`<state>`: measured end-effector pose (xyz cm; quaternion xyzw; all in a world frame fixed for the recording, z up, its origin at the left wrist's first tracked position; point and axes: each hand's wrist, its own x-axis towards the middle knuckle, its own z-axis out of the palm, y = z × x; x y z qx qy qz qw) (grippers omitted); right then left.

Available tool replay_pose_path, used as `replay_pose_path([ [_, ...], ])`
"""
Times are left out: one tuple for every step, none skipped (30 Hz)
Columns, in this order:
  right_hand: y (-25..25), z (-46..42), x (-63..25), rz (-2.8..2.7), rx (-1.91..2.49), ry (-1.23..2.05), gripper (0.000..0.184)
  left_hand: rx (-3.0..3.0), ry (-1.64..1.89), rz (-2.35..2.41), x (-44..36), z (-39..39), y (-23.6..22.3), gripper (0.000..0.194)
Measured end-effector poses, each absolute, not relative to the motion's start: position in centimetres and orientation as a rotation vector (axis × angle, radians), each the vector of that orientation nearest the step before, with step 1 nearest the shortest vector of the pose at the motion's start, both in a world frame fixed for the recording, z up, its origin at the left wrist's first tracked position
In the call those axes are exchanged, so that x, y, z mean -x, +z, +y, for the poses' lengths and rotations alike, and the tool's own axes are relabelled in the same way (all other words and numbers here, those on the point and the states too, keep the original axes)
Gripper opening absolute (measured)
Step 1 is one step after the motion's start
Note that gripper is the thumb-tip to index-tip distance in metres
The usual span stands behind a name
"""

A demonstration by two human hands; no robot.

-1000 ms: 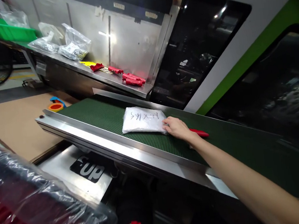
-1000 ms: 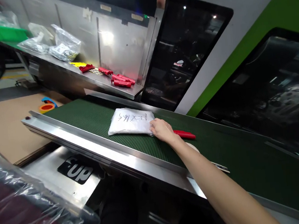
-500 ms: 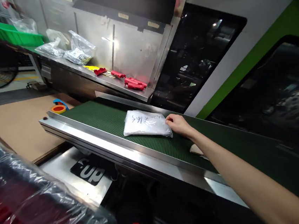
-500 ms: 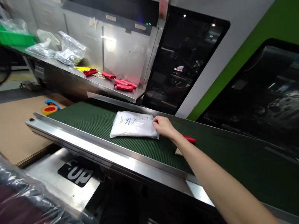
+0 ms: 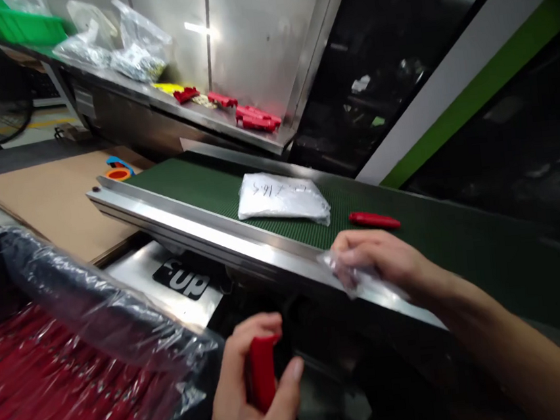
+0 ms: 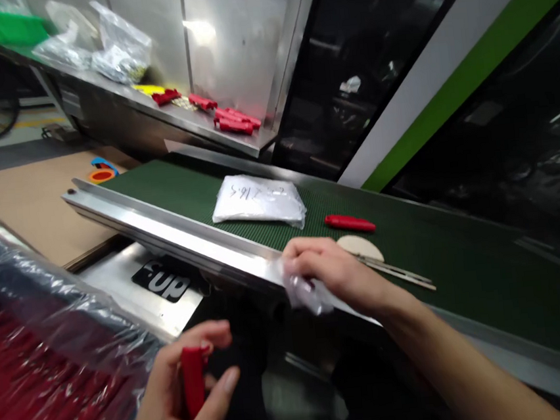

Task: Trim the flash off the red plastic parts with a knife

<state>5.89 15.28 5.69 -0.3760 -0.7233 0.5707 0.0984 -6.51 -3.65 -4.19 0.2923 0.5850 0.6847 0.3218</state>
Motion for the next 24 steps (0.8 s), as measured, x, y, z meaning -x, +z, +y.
replay_pose_path([
  [5.3, 13.3, -6.3, -2.155, 1.113, 1.818, 0.019, -0.871, 1.824, 1.509, 6.4, -3.3, -3.8, 0.025],
  [4.8, 11.7, -6.7, -2.151, 1.112, 1.944, 0.018, -0.927, 1.808, 1.435, 6.2, -3.0, -3.5, 0.027],
  [4.2, 10.4, -7.0, -2.145, 1.102, 2.050, 0.019, -0.918, 1.765, 1.354, 5.9, -2.8, -3.5, 0.027],
  [3.6, 9.4, -7.4, -2.156, 1.084, 2.104, 0.020, -0.868, 1.719, 1.303, 5.5, -2.7, -3.7, 0.026],
  [2.9, 8.7, -7.8, -2.188, 1.072, 2.090, 0.022, -0.798, 1.670, 1.285, 5.2, -2.8, -4.0, 0.024],
  [2.3, 8.2, -8.3, -2.231, 1.079, 2.019, 0.024, -0.729, 1.629, 1.301, 4.9, -3.0, -4.3, 0.022],
  [1.8, 7.9, -8.8, -2.265, 1.100, 1.921, 0.026, -0.678, 1.590, 1.335, 4.7, -3.2, -4.6, 0.021],
  [1.4, 7.8, -9.3, -2.283, 1.124, 1.828, 0.029, -0.649, 1.551, 1.371, 4.5, -3.5, -4.9, 0.021],
  [1.1, 7.7, -9.9, -2.277, 1.136, 1.772, 0.033, -0.640, 1.509, 1.397, 4.4, -3.8, -5.2, 0.022],
  [1.0, 7.6, -10.3, -2.246, 1.133, 1.774, 0.037, -0.641, 1.469, 1.420, 4.3, -4.0, -5.3, 0.022],
  [1.0, 7.6, -10.8, -2.220, 1.120, 1.804, 0.039, -0.645, 1.437, 1.442, 4.3, -4.2, -5.4, 0.023],
  [1.0, 7.5, -11.1, -2.217, 1.107, 1.818, 0.040, -0.651, 1.419, 1.459, 4.3, -4.3, -5.3, 0.024],
  [1.1, 7.3, -11.4, -2.242, 1.111, 1.799, 0.038, -0.655, 1.412, 1.477, 4.3, -4.4, -5.3, 0.024],
  [1.1, 7.2, -11.7, -2.282, 1.139, 1.751, 0.034, -0.661, 1.413, 1.493, 4.3, -4.4, -5.2, 0.024],
  [1.0, 7.0, -11.9, -2.323, 1.174, 1.690, 0.029, -0.671, 1.412, 1.504, 4.3, -4.4, -5.1, 0.023],
  [0.9, 6.9, -12.1, -2.358, 1.202, 1.633, 0.025, -0.687, 1.409, 1.512, 4.3, -4.4, -5.1, 0.023],
  [0.8, 6.8, -12.2, -2.381, 1.209, 1.592, 0.022, -0.710, 1.399, 1.518, 4.3, -4.4, -5.2, 0.022],
  [0.6, 6.6, -12.4, -2.388, 1.208, 1.569, 0.023, -0.738, 1.384, 1.528, 4.4, -4.5, -5.3, 0.022],
  [0.4, 6.5, -12.5, -2.380, 1.209, 1.555, 0.023, -0.767, 1.374, 1.547, 4.4, -4.6, -5.5, 0.022],
  [0.1, 6.4, -12.5, -2.355, 1.225, 1.551, 0.023, -0.793, 1.374, 1.576, 4.4, -4.7, -5.7, 0.023],
  [-0.1, 6.3, -12.6, -2.320, 1.258, 1.555, 0.022, -0.809, 1.395, 1.616, 4.4, -4.9, -5.8, 0.023],
  [-0.3, 6.1, -12.6, -2.275, 1.302, 1.564, 0.023, -0.831, 1.440, 1.670, 4.3, -5.2, -5.9, 0.024],
  [-0.5, 5.9, -12.6, -2.224, 1.345, 1.575, 0.024, -0.872, 1.504, 1.736, 4.3, -5.5, -5.9, 0.024],
  [-0.6, 5.6, -12.5, -2.171, 1.382, 1.584, 0.027, -0.928, 1.565, 1.794, 4.2, -5.8, -5.8, 0.025],
])
